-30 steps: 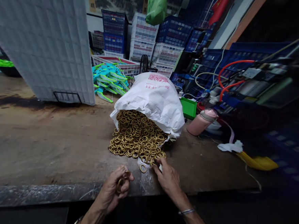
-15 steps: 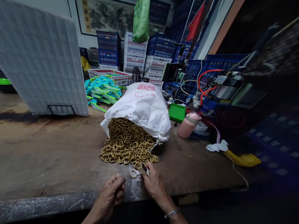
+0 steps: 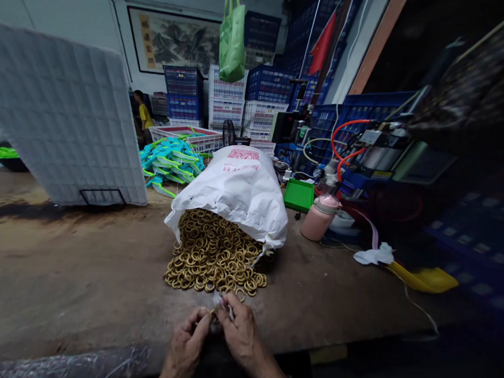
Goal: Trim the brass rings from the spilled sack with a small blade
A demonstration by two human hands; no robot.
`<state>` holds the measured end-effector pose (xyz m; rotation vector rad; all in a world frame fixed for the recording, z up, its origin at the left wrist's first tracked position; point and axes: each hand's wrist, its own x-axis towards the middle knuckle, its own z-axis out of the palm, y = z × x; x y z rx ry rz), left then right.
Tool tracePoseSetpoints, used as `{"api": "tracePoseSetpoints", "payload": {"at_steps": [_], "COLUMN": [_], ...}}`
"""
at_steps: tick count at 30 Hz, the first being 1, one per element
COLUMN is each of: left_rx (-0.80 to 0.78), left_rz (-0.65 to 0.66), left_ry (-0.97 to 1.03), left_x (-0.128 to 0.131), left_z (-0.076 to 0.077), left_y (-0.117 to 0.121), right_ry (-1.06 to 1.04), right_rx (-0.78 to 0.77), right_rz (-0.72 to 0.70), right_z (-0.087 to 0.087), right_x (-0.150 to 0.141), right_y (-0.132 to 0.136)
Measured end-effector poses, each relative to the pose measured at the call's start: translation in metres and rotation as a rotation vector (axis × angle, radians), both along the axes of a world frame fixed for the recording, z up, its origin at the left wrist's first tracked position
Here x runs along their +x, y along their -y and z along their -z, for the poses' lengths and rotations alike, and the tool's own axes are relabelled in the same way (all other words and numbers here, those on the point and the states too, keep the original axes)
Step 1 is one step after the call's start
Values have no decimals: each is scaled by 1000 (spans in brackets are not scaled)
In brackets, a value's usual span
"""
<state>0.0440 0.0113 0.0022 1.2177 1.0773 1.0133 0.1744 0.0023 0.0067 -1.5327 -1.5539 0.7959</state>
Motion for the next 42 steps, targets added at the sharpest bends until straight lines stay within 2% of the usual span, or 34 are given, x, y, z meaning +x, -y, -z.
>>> {"api": "tracePoseSetpoints", "payload": {"at_steps": [3, 6, 12, 16, 23, 29, 32, 35, 37, 42], "left_rx": [134, 141, -240, -357, -398, -366, -374, -371, -370, -304], "left_rz": [56, 118, 171, 186, 249, 298, 281, 241, 223, 201], "left_ry": [-109, -128, 77, 95, 113, 87, 94, 132, 142, 115], "left_x": [2, 4, 14, 18, 13, 8, 4, 2, 2, 3], "left_z": [-5, -12, -28, -33, -23, -24, -21, -15, -13, -18], "left_y": [2, 4, 6, 6, 4, 2, 4, 5, 6, 7], "right_ry": [-172, -328, -342, -337, -235, -144, -127, -107, 10, 336], "right_rx": [-175, -306, -180, -168, -100, -70, -68, -119, -122, -165], "right_rz": [-43, -67, -41, -62, -43, -56, -80, -35, -24, -191], "right_z": [4, 5, 5, 5, 1, 2, 1, 1, 2, 2], "right_x": [4, 8, 15, 18, 20, 18, 18, 19, 20, 18], "right_y": [-3, -4, -4, -4, 1, 5, 6, 6, 8, 15]}}
